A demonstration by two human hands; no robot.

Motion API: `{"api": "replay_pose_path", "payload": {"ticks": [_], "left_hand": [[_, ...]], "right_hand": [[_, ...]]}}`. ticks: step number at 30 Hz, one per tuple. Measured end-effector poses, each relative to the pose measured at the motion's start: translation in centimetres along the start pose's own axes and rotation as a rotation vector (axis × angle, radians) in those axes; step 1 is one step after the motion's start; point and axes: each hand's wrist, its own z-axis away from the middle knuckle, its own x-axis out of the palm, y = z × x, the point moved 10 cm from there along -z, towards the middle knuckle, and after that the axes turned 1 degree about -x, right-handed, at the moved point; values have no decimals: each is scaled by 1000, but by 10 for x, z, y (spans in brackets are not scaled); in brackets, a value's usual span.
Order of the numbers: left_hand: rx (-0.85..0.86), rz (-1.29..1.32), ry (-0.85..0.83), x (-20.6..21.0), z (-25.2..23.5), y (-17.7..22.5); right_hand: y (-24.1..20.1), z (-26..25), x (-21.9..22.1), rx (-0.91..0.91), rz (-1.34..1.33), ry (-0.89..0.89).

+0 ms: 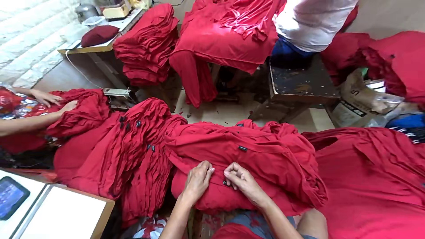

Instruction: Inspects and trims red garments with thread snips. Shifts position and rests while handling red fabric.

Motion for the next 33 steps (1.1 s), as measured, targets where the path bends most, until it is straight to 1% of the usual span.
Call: {"api": "replay_pose_path", "payload": {"ticks": [4, 9, 11, 13, 15, 18, 19, 21, 24, 29, 31, 33], "left_hand": [[38, -25, 86, 0, 1, 3], [62, -16, 116, 0, 3, 2], [72, -16, 118, 0, 3, 4], [69, -8, 114, -1, 3, 3], [68, 35, 95, -2, 4, 1], [108, 150, -12, -3, 5, -2], [134, 152, -49, -3, 5, -1], [192, 103, -35, -2, 5, 4], [225, 14, 59, -3, 2, 5], [163, 7, 100, -6, -2, 2], [163, 28, 89, -5, -1, -1], [198, 70, 29, -3, 1, 0]], "right_hand": [[2, -2, 4, 94, 236, -36], [-3, -5, 10, 165, 585, -87], [-10, -3, 13, 237, 664, -105], [-10, -4, 13, 242, 702, -99], [-5, -7, 10, 162, 642, -67], [1, -7, 2, 76, 354, -18], [2, -7, 0, 64, 266, -8], [1, -6, 0, 49, 170, -18], [1, -5, 2, 65, 172, -30], [-2, -4, 3, 167, 377, -44], [2, -5, 3, 142, 397, -50], [2, -6, 2, 107, 306, -39]]}}
